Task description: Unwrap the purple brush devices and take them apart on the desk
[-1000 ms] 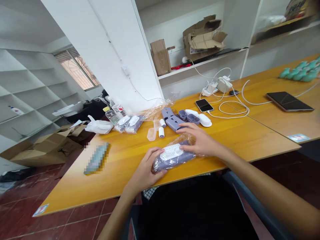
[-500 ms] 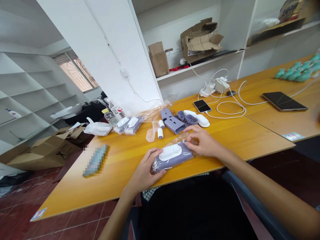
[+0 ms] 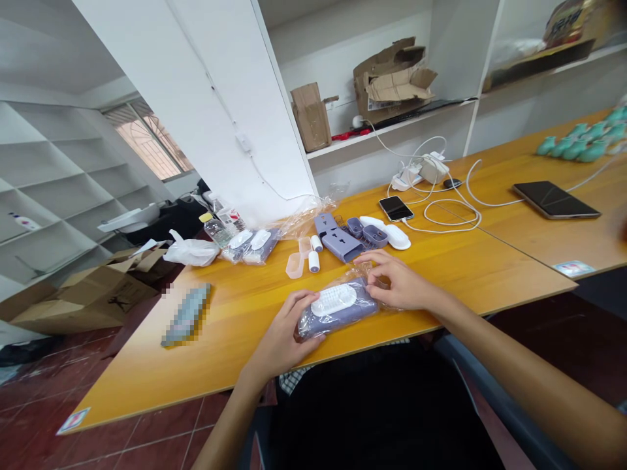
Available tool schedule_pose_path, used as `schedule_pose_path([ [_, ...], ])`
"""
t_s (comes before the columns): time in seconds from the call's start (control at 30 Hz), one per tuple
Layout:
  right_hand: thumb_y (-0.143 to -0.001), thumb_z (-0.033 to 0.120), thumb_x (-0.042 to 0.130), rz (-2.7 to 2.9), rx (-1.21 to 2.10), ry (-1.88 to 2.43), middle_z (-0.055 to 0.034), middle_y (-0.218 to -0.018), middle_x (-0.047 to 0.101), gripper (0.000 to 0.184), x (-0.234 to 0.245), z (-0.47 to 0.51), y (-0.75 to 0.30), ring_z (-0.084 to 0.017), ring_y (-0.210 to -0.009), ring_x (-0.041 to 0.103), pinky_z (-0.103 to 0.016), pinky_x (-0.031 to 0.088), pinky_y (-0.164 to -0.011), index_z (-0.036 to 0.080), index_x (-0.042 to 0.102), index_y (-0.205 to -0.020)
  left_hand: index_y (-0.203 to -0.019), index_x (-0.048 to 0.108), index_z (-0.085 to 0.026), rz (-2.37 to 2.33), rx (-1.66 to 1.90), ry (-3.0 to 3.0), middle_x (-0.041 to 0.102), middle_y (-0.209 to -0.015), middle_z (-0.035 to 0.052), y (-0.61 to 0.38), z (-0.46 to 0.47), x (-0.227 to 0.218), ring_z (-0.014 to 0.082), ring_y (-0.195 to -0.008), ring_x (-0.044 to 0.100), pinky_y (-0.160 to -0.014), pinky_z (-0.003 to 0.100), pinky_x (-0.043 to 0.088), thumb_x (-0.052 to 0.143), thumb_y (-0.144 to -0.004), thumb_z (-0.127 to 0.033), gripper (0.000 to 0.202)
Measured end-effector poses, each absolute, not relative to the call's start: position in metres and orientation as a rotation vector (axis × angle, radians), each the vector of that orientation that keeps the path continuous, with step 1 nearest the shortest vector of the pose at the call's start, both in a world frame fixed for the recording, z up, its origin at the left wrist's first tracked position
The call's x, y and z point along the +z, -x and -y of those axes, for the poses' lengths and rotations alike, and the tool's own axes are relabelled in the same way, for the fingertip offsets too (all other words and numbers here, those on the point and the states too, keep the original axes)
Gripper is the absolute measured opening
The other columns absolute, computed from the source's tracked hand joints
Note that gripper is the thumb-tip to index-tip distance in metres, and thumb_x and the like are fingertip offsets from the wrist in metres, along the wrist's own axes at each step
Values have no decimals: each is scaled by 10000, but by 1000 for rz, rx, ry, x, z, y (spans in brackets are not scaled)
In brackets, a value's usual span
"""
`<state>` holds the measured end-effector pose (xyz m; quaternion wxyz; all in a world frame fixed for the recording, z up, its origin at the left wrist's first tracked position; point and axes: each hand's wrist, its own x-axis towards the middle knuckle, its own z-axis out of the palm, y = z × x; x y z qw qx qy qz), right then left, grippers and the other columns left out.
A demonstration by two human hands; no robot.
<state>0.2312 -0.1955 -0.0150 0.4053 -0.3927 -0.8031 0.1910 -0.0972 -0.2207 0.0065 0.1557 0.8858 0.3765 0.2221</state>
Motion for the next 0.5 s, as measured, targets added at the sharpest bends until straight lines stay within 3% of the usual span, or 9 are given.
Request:
schedule_pose_path([
  [0.3,-843,156,661,1948,377,905,-88,-1304,718,190,-13,195,-230,-312,-1278,643,-554,494,-1105,238,651,-671,-1536,483,-270,-1084,639,-2521,543,-1513,134,97,222,8,324,-1435,555,-1225,508,476,749,-943,-291,650],
  [0.5,-814,196,689,1813,245,1035,-76,-1200,758,188,-16,189,-236,-318,-1165,688,-573,519,-1067,252,626,-646,-1548,491,-277,-1087,632,-2522,550,-1523,130,96,222,8,331,-1438,557,-1224,506,479,748,-942,-298,659],
])
